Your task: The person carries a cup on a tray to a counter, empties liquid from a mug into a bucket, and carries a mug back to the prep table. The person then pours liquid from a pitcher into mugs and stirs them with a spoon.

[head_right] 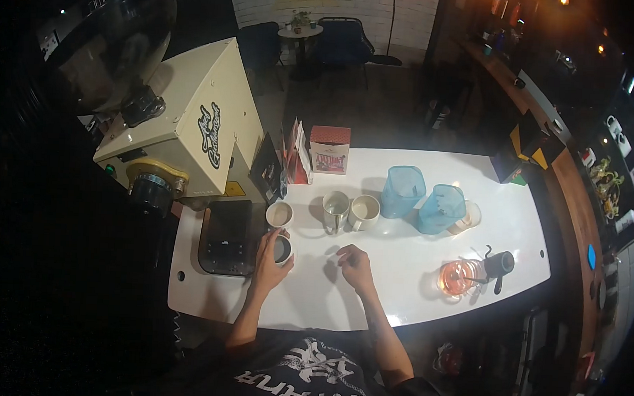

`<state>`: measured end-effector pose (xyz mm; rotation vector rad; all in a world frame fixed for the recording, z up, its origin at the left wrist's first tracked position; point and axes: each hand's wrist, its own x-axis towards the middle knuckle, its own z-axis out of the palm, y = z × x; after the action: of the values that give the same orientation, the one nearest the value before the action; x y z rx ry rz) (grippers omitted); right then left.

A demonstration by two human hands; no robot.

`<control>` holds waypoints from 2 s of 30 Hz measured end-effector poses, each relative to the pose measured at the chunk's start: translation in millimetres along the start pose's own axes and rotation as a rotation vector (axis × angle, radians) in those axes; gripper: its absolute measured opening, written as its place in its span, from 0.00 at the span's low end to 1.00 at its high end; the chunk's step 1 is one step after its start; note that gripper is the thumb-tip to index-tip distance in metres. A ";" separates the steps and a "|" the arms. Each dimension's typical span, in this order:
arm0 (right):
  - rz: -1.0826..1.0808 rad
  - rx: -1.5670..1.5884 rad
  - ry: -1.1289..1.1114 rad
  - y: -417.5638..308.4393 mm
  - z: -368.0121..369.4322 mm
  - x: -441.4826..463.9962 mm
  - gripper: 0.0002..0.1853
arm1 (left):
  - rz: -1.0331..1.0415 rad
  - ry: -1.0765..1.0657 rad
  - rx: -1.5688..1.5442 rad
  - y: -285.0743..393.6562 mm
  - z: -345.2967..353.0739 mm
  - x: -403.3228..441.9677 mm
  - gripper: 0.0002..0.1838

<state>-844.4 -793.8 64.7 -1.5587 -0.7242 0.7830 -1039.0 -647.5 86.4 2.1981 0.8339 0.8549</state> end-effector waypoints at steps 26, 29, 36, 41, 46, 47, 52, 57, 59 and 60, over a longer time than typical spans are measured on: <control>-0.125 -0.315 0.287 35.8 0.9 17.9 0.16 | -0.135 0.276 0.435 -2.1 14.5 34.0 0.28; -0.081 -0.279 0.319 32.4 0.8 20.1 0.16 | -0.113 0.291 0.416 -3.3 15.4 33.8 0.28; -0.162 -0.327 0.428 31.4 -6.0 41.4 0.18 | 0.027 0.391 0.382 23.0 2.7 40.7 0.25; -0.234 -0.307 0.463 44.1 -8.5 64.5 0.18 | 0.106 0.108 -0.149 46.4 20.0 39.0 0.17; -0.110 -0.222 0.543 46.1 -7.5 70.2 0.14 | -0.121 -0.219 -0.488 46.9 79.7 38.4 0.24; -0.105 -0.221 0.553 45.4 -7.4 69.8 0.14 | -0.124 -0.200 -0.469 44.3 88.4 38.0 0.25; -0.167 -0.318 0.599 59.8 -17.5 63.6 0.14 | -0.177 -0.292 -0.551 14.5 135.3 44.5 0.23; -0.135 -0.345 0.633 57.0 -31.2 37.8 0.13 | -0.203 -0.245 -0.568 4.9 145.8 41.6 0.17; -0.135 -0.344 0.617 53.1 -36.3 20.3 0.13 | -0.169 -0.307 -0.517 9.0 139.8 37.3 0.17; -0.123 -0.342 0.632 52.8 -39.6 10.7 0.13 | -0.168 -0.326 -0.517 12.7 138.2 32.5 0.17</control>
<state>-804.8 -814.2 14.8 -1.9103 -0.4852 0.0475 -913.5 -675.5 25.1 1.7203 0.5516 0.5327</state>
